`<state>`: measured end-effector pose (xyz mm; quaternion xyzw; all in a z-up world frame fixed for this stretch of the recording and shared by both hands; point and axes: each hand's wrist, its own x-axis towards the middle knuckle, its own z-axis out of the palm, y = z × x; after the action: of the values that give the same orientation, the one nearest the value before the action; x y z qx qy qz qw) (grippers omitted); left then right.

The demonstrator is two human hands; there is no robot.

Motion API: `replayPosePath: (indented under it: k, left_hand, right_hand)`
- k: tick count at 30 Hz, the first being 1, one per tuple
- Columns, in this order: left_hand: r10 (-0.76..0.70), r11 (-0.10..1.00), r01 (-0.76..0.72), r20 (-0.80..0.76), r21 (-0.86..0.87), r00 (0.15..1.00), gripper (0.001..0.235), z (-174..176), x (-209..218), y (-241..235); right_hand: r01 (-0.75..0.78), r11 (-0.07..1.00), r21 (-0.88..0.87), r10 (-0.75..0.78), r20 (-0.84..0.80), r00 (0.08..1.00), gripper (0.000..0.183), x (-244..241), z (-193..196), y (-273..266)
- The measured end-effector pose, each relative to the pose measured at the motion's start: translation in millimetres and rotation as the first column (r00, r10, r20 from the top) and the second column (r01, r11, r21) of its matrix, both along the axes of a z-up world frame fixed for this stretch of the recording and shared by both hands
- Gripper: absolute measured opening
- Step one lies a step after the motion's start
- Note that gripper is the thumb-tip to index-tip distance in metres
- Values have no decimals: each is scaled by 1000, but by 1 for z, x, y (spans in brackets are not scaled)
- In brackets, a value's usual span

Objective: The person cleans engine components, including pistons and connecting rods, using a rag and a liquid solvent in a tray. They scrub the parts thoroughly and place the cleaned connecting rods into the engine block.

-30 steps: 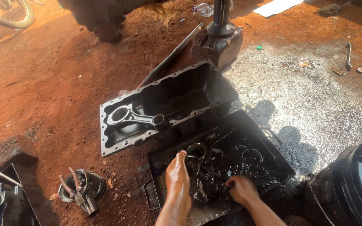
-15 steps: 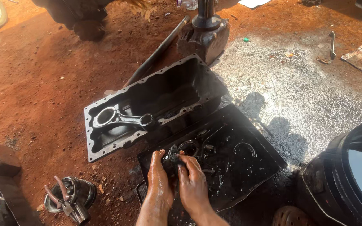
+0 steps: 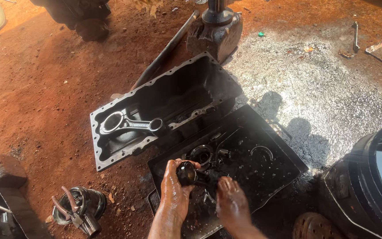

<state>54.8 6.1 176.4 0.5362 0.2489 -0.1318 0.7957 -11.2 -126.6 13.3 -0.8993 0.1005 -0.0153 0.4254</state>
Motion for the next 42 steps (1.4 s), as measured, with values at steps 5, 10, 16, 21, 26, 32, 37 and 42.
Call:
replayPosePath:
  k: [5, 10, 16, 21, 26, 32, 37, 42]
  left_hand:
    - [-38, 995, 43, -51, 93, 998, 29, 2, -6, -11]
    - [-88, 970, 80, 27, 228, 996, 30, 3, -5, -12]
    - [-204, 837, 146, 53, 527, 978, 43, 10, -4, -11]
    - [-273, 649, 151, 43, 746, 961, 49, 17, -7, -11]
    - [-172, 727, 70, 82, 683, 982, 49, -7, -5, -6]
    - [-19, 690, -3, 22, 724, 1000, 52, -17, 3, -12]
    - [-3, 732, -3, 8, 681, 1000, 65, -12, 13, -15]
    - [64, 764, 69, -182, 641, 981, 72, -1, 24, -14]
  right_hand:
    - [-93, 912, -401, 67, -77, 995, 33, 23, 10, -54]
    - [-175, 848, -500, -49, -403, 914, 72, 28, 27, -87]
    - [-123, 850, -513, -97, -381, 919, 67, 33, 9, -99]
    - [-160, 976, -147, 72, -476, 876, 51, 52, -21, -106]
    - [196, 815, 545, 169, -547, 820, 36, 50, 21, -46]
    - [548, 535, 642, -97, -598, 796, 66, 37, 148, 30]
    - [320, 863, 390, -331, -42, 943, 65, 22, 90, 67]
    - [13, 994, -110, 13, 238, 971, 40, -13, -4, 39]
